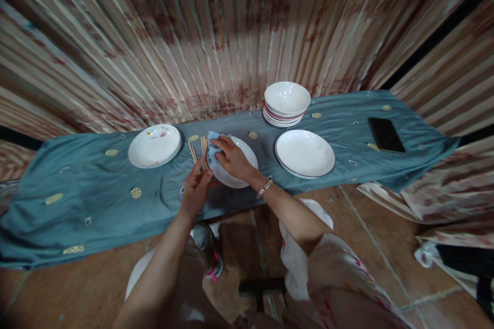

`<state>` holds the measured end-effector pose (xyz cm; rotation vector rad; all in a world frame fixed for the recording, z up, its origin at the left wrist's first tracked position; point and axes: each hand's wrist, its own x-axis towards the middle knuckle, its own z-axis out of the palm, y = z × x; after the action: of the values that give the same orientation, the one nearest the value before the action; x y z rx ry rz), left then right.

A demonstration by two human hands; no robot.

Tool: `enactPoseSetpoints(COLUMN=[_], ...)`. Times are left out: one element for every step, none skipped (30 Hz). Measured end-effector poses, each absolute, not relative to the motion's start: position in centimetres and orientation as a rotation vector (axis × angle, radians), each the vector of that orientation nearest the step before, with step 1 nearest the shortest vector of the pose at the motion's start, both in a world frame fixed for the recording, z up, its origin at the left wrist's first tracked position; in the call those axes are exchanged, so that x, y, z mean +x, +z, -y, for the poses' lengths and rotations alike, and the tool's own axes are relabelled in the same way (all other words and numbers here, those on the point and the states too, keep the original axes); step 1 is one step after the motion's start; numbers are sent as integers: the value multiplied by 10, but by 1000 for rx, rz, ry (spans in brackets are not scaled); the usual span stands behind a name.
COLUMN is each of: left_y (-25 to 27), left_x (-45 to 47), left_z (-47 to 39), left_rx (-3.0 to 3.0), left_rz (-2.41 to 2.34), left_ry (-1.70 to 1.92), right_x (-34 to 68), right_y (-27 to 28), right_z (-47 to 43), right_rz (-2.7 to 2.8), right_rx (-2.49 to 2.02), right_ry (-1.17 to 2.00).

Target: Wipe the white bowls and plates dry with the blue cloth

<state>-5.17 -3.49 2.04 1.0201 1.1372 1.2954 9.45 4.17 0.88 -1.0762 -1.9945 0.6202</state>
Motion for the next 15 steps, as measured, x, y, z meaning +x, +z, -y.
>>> enactPoseSetpoints(left_y=[20,20,20,20,20,20,20,20,20,20,19,18,17,16,15], left_x=[-52,-52,-52,-52,-52,-52,-52,-52,-52,-53,-53,-54,-55,-56,-56], left_z=[35,35,35,35,35,35,35,35,35,35,35,35,35,34,34], left_rx=[1025,1028,1025,1017,1005,991,979,971,968,967,961,948,928,903,879], left_rz=[-1137,-1137,-1138,-1141,-1143,-1144,-1144,-1141,-1136,-1131,-1126,-1123,-1123,-1126,-1132], left_ry=[1296,1298,1298,1297,1294,1293,1291,1289,1289,1289,1290,1290,1288,1286,1282], right_x=[94,93,92,92,92,93,93,94,95,96,97,97,98,99,101], right_y=[10,12,13,14,16,17,18,20,21,23,24,25,27,28,29], right_z=[-39,-37,-34,-31,-29,-26,-24,-22,-20,-18,-16,-15,-13,-11,-9], right_rz=[2000,2007,2014,2023,2033,2042,2052,2064,2073,2079,2079,2074,2063,2052,2042], right_rx=[-1061,-1042,-1020,-996,-971,-947,-926,-909,-895,-884,-874,-865,-857,-849,-843], right_ry=[631,641,651,661,671,680,690,703,719,739,763,792,824,857,893])
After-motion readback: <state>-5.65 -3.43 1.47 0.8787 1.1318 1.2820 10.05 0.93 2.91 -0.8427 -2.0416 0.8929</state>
